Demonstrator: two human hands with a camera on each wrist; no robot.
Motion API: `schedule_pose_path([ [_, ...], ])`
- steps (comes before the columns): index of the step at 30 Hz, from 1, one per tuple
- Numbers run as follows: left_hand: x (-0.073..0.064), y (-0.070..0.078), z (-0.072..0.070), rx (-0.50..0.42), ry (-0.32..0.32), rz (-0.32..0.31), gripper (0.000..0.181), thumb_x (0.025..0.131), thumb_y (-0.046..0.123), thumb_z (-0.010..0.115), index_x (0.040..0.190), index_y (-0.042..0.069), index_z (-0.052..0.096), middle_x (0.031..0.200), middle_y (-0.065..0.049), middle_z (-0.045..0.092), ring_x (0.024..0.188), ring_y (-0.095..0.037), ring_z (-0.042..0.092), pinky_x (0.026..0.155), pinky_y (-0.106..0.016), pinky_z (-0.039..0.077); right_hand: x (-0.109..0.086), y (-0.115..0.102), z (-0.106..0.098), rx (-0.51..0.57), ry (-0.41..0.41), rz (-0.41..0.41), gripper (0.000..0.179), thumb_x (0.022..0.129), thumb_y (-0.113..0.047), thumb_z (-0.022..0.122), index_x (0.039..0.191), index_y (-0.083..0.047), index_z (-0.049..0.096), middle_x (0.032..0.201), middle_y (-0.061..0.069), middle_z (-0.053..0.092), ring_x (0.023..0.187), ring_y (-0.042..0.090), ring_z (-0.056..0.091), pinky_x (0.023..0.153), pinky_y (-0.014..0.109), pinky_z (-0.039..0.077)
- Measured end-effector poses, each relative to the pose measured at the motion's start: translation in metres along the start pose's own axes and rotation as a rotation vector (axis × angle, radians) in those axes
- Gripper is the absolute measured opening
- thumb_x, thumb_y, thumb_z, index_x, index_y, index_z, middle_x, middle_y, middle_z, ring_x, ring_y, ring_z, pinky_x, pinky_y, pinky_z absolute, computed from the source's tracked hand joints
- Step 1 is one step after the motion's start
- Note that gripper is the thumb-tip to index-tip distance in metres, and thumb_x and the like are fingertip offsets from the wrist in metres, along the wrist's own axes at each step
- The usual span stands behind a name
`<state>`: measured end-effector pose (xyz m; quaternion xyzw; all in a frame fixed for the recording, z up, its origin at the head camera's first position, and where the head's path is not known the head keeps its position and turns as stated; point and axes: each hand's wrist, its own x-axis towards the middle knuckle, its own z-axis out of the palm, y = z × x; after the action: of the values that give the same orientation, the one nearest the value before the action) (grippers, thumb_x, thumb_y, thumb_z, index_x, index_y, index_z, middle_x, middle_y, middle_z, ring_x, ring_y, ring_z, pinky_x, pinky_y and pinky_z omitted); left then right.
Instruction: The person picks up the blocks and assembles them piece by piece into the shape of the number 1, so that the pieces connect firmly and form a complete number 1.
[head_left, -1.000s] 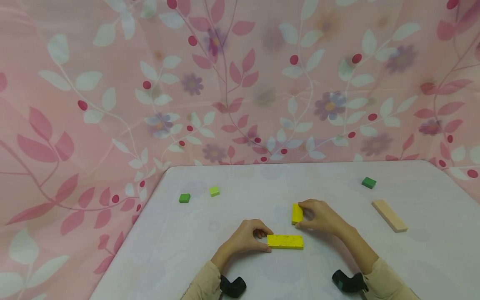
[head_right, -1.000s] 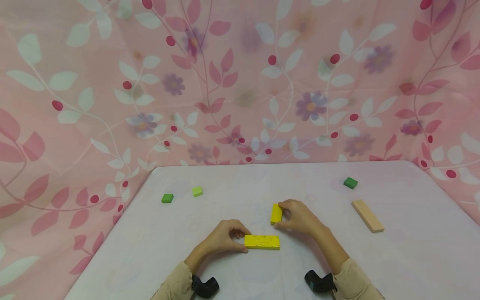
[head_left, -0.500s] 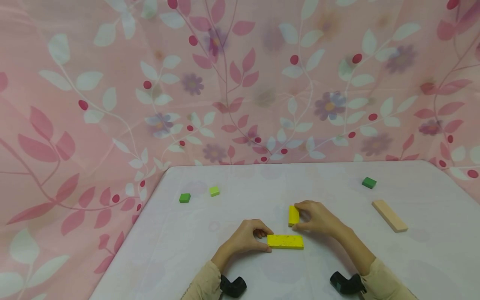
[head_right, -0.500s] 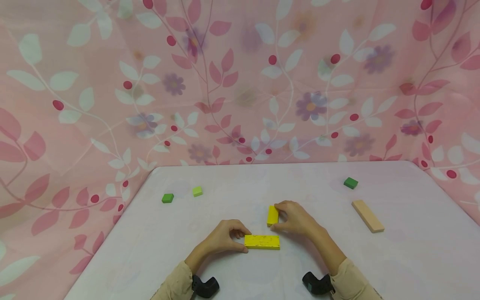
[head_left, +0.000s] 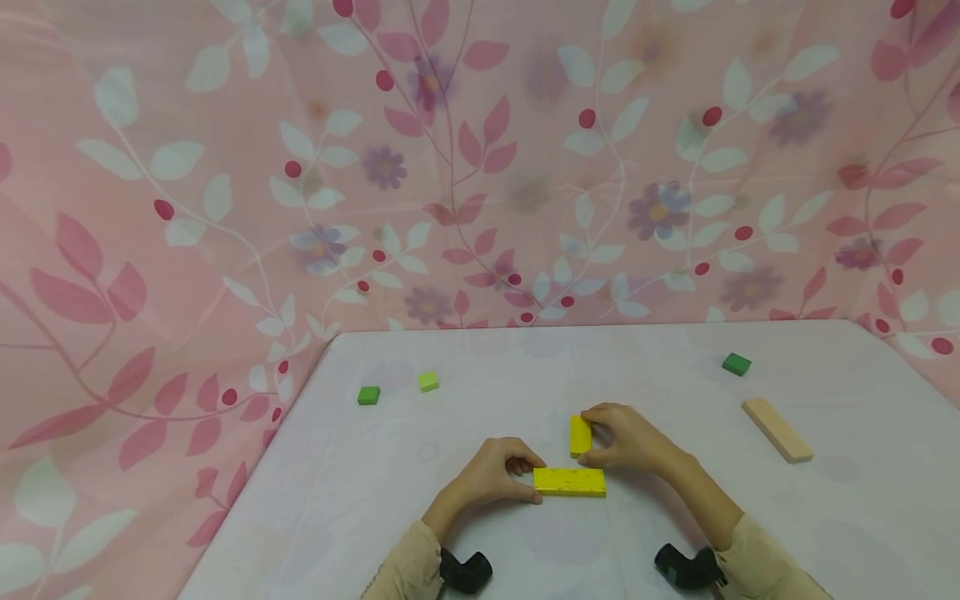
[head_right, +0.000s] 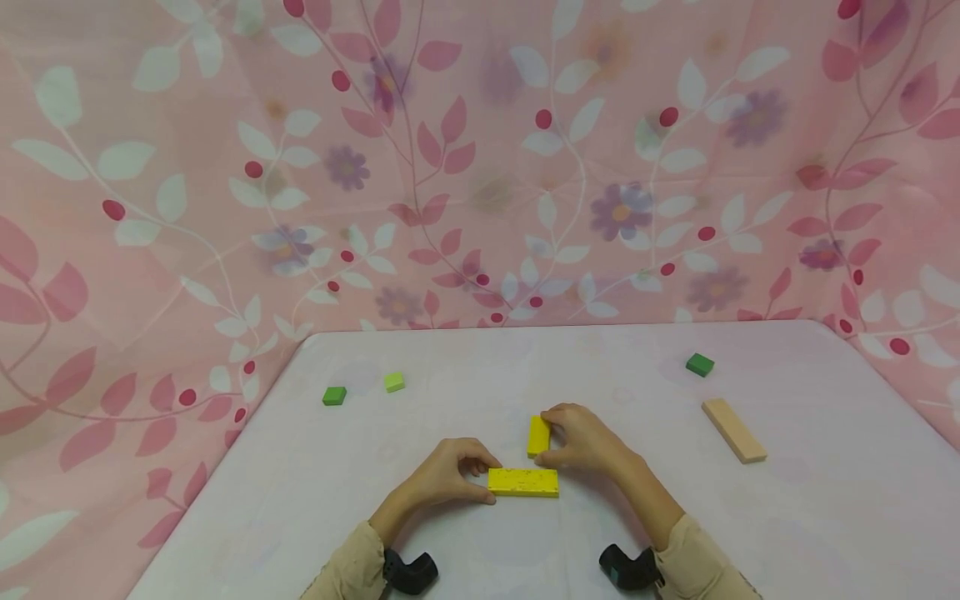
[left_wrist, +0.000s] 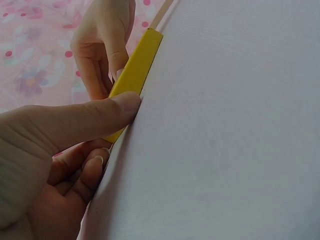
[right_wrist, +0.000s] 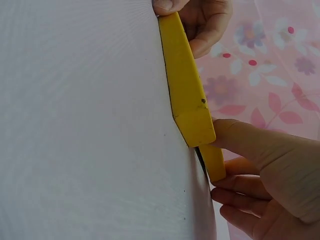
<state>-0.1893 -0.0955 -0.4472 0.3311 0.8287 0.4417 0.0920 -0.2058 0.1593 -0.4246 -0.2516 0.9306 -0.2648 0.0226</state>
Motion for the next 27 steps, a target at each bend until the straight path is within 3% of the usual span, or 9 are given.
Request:
schedule_pose_path([
  [9,-0.0003,-0.0002,0.0005,0.005,-0.001,-0.008,0.035,0.067,0.01,0.085,0.099,0.005,0.072,0.088,0.001,0.067,0.074,-0.001,0.054,0.07,-0.017,0.048,0.001,-0.0005,0.004,0.007,0.0,-0.003,0.065,0.072,-0.035,0.08,0.119,0.007,0.06,0.12,0.019,0.061,0.112,0.035,0.054,0.094,0.051,0.043],
  [27,0.0006,0.001,0.0004,0.008,0.0,-0.011,0.034,0.066,0.008,0.085,0.098,0.004,0.072,0.087,-0.003,0.067,0.073,-0.004,0.054,0.068,-0.018,0.047,0.0007,-0.0028,0.0083,0.003,0.023,-0.087,0.062,0.074,-0.034,0.079,0.118,0.006,0.061,0.117,0.018,0.063,0.109,0.034,0.057,0.091,0.048,0.046],
])
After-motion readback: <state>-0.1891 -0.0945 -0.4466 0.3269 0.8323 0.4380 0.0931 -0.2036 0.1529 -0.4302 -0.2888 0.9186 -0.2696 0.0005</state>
